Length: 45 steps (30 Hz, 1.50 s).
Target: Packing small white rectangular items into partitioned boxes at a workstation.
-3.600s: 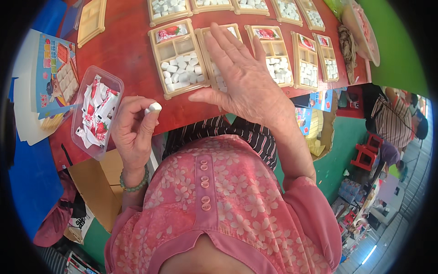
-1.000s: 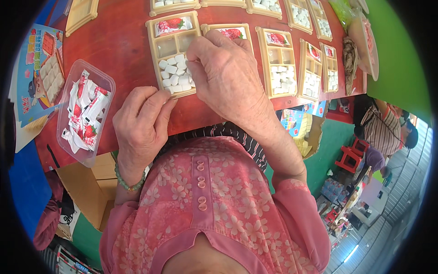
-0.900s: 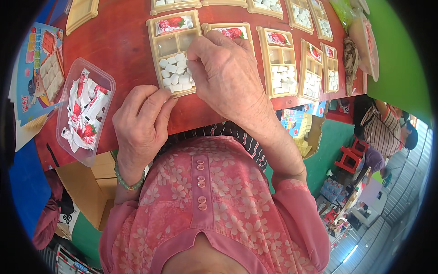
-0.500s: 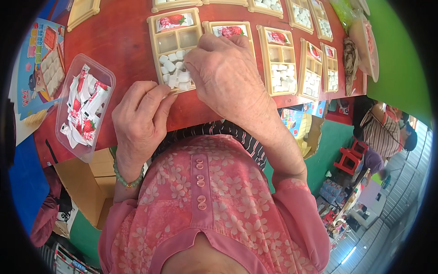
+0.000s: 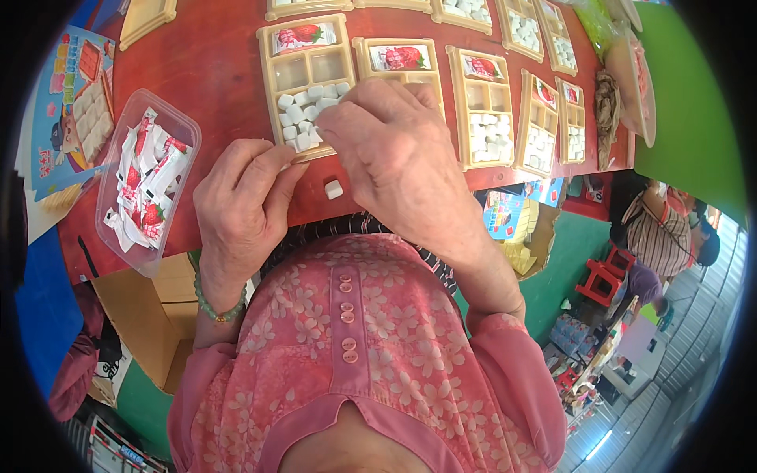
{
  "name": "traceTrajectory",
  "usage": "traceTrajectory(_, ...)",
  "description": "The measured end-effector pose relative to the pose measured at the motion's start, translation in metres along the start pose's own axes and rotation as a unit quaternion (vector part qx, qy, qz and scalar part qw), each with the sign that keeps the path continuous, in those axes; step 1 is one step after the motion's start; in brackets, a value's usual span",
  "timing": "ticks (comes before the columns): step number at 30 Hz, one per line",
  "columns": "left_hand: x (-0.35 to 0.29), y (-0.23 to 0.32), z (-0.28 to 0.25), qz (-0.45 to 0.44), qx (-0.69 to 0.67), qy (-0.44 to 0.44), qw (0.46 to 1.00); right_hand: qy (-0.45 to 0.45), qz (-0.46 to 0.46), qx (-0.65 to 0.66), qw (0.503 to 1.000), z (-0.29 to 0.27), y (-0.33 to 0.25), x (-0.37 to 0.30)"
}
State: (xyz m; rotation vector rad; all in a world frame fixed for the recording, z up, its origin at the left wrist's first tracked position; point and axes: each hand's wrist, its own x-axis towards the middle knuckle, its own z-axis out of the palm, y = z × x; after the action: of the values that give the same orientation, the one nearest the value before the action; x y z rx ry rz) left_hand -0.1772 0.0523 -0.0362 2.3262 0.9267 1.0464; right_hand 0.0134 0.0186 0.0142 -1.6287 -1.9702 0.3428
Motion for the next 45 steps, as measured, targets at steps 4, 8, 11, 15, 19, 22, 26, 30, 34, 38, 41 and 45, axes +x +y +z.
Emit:
traceTrajectory(4,0.000,0.002,-0.001,-0.009,-0.021,0.016,1.000,-0.022,-0.028,-0.072,0.997,0.004,0.002,0.005)
traceTrajectory(8,0.002,0.002,0.002,-0.020,-0.024,0.029,0.999,-0.042,-0.021,-0.070,0.996,0.004,0.001,0.004)
traceTrajectory(11,0.003,-0.001,0.005,0.000,0.003,0.022,1.000,-0.017,-0.042,-0.052,0.998,0.003,0.000,0.003)
traceTrajectory(15,0.003,-0.001,0.008,0.007,0.027,0.017,0.999,-0.041,-0.036,-0.058,0.997,0.005,0.003,0.004)
traceTrajectory(19,0.003,-0.001,0.009,0.012,0.035,0.028,0.999,-0.045,-0.055,-0.071,0.995,0.003,0.004,0.004)
traceTrajectory(22,0.003,-0.001,0.008,0.010,0.039,0.023,0.999,-0.051,-0.067,-0.051,0.995,-0.001,0.008,0.004)
traceTrajectory(26,0.003,-0.001,0.009,0.010,0.043,0.022,0.999,-0.059,-0.069,-0.057,0.994,0.000,0.010,0.002)
traceTrajectory(30,0.003,-0.002,0.010,0.013,0.042,0.023,0.999,-0.057,-0.069,-0.051,0.995,0.000,0.010,0.003)
traceTrajectory(34,0.003,-0.001,0.009,0.006,0.038,0.023,0.999,-0.069,-0.050,-0.048,0.995,0.000,0.009,0.005)
traceTrajectory(38,0.004,-0.001,0.009,-0.002,0.036,0.024,0.999,-0.066,-0.055,-0.043,0.995,0.000,0.010,0.006)
traceTrajectory(41,0.003,-0.002,0.009,0.005,0.039,0.020,0.999,-0.083,-0.056,-0.051,0.994,-0.001,0.010,0.006)
traceTrajectory(45,0.002,-0.002,0.010,0.012,0.041,0.021,0.999,-0.102,-0.070,-0.063,0.990,-0.005,0.009,0.004)
